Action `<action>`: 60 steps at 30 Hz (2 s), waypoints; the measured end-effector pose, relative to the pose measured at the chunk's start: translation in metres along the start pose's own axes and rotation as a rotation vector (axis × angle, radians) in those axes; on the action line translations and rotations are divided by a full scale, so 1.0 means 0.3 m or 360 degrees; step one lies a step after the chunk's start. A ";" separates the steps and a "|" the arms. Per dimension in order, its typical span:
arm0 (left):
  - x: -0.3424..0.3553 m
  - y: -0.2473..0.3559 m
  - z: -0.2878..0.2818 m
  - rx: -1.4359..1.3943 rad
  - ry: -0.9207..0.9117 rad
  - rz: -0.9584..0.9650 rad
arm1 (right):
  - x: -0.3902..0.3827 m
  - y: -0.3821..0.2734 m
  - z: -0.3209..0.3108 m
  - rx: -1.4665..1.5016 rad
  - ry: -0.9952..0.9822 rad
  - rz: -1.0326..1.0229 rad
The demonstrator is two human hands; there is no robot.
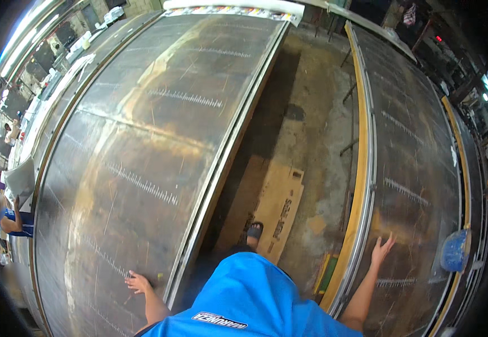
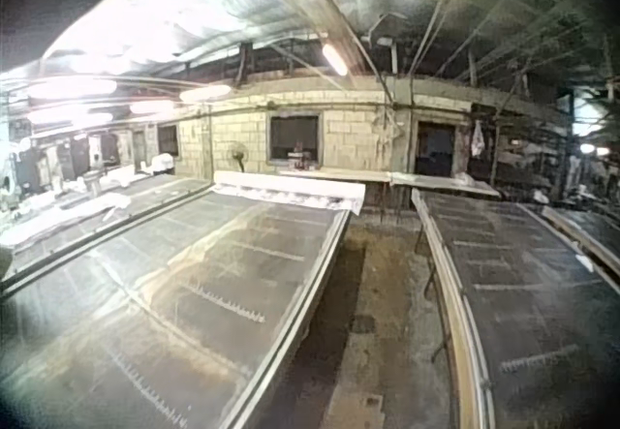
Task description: The recorder is cutting a large roll of printed fabric along designated lines in a workshop or warehouse setting.
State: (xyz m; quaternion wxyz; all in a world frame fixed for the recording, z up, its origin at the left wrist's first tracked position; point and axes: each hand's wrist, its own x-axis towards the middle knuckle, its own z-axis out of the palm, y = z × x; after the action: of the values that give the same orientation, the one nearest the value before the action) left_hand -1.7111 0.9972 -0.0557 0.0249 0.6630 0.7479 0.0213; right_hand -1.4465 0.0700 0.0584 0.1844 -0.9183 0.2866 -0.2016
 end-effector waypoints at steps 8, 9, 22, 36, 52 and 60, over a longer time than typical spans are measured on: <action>-0.290 1.131 0.131 -0.0350 -0.0191 0.0734 | 0.470 0.031 0.248 -0.0308 -0.0118 0.0714; -0.344 1.286 0.111 -0.0405 -0.0108 0.0803 | 0.476 0.035 0.266 -0.0404 -0.0131 0.0886; -1.103 2.860 0.080 -0.0440 -0.0367 0.1776 | 0.532 0.133 0.478 -0.2525 0.0718 0.1094; -1.458 4.036 0.149 -0.0606 -0.0351 0.2003 | 2.457 -0.484 1.408 -0.0462 0.0084 0.1094; -1.954 5.239 0.308 -0.0844 -0.0452 0.1985 | 2.989 -0.557 1.842 0.1035 0.1519 0.0871; -2.260 5.878 0.395 -0.0922 -0.0540 0.2136 | 3.409 -0.761 2.003 -0.0256 0.0932 0.0826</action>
State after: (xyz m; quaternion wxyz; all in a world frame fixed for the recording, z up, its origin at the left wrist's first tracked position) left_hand 0.1248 0.5357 -0.0533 0.2950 0.9378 0.1333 0.1254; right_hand -0.2858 -0.2352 -0.0784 0.0674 -0.7305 0.5645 -0.3784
